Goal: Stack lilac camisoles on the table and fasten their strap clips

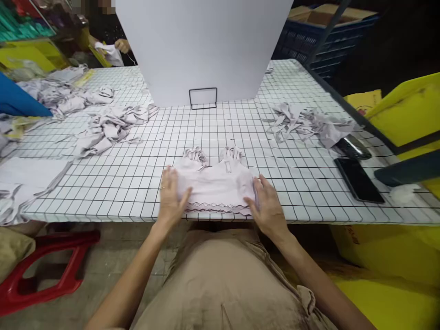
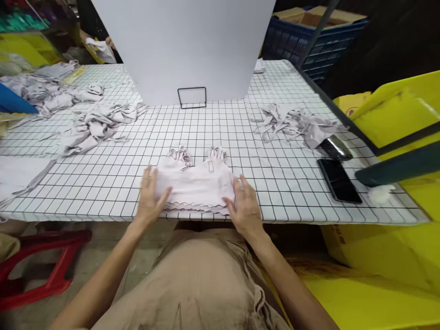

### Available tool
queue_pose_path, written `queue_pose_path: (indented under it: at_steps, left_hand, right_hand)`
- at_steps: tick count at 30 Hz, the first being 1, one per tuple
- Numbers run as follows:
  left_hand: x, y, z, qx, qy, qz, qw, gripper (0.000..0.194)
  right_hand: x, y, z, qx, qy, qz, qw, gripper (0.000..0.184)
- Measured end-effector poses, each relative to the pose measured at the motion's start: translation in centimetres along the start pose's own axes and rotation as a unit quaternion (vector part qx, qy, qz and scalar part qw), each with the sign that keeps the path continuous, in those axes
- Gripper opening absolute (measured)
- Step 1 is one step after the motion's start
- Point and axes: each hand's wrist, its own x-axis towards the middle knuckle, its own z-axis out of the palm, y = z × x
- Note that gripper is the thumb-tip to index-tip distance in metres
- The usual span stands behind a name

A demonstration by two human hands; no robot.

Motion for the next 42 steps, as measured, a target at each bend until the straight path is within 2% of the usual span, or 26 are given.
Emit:
queue_pose_path:
  at_steps: [1, 2, 3, 5, 7, 9, 10, 12, 14, 18, 21, 25, 28, 31, 35, 42]
  left_hand:
    - [0.1, -0.7, -1.1, -0.026, 0.022, -0.065, 0.997, 0.076]
    - [0.2, -1.5, -2.2, -0.05, 0.017, -0.123, 0.991, 0.08]
    - [0.5, -2.2, -3.1, -0.075, -0.015, -0.169, 0.983, 0.082]
    - [1.5, -3.3, -4.6, -0.134, -0.088, -0.223, 0.962, 0.078]
    - [2.8, -3.8, -5.3, -0.19, -0.146, -0.249, 0.938, 0.071]
    - [4.0, -3.6, -5.4, -0.219, -0.186, -0.269, 0.92, 0.067]
    - [4.6, -3.4, -5.4, -0.216, -0.203, -0.278, 0.914, 0.064]
    - [5.4, -2.7, -5.1, -0.181, -0.235, -0.283, 0.912, 0.057]
    - [5.8, -2.0, -4.7, -0.134, -0.241, -0.276, 0.921, 0.049]
    - [5.4, -1.0, -3.9, -0.115, -0.191, -0.271, 0.937, 0.04]
    - [5.1, -0.9, -3.9, -0.132, -0.17, -0.275, 0.937, 0.036]
    - [5.4, -0.8, -4.3, -0.166, -0.172, -0.302, 0.923, 0.031]
    - [5.7, -0.2, -4.3, -0.185, -0.174, -0.327, 0.91, 0.029]
    - [5.5, 0.2, -3.9, -0.197, -0.166, -0.337, 0.906, 0.036]
    - [5.3, -0.1, -3.3, -0.234, -0.156, -0.342, 0.896, 0.037]
    - [4.9, 0.1, -2.3, -0.375, -0.135, -0.37, 0.839, 0.029]
  right_hand:
    - [0.2, 0.8, -1.1, 0.033, 0.008, 0.064, 0.997, 0.062]
    - [0.6, 1.5, -2.2, 0.072, -0.005, 0.134, 0.988, 0.059]
    - [1.2, 2.0, -3.2, 0.117, -0.04, 0.205, 0.971, 0.055]
    - [2.8, 2.5, -4.7, 0.235, -0.14, 0.304, 0.913, 0.049]
    - [4.8, 2.5, -5.5, 0.318, -0.209, 0.347, 0.857, 0.046]
    - [6.5, 2.1, -5.6, 0.349, -0.247, 0.363, 0.828, 0.046]
    - [7.2, 1.7, -5.4, 0.348, -0.26, 0.366, 0.823, 0.046]
    - [8.1, 0.7, -5.0, 0.318, -0.272, 0.366, 0.831, 0.045]
    - [8.4, -0.3, -4.4, 0.261, -0.273, 0.353, 0.856, 0.043]
    - [8.0, -1.8, -3.7, 0.184, -0.253, 0.319, 0.895, 0.045]
    - [7.5, -1.8, -3.8, 0.187, -0.226, 0.316, 0.902, 0.048]
    - [7.4, -1.5, -3.9, 0.232, -0.225, 0.34, 0.883, 0.041]
    - [7.6, -2.0, -3.4, 0.253, -0.237, 0.355, 0.868, 0.044]
    - [7.5, -2.7, -2.8, 0.258, -0.235, 0.356, 0.867, 0.046]
    - [6.9, -3.3, -2.5, 0.283, -0.199, 0.353, 0.869, 0.042]
    - [7.1, -4.1, -2.7, 0.421, -0.18, 0.374, 0.807, 0.018]
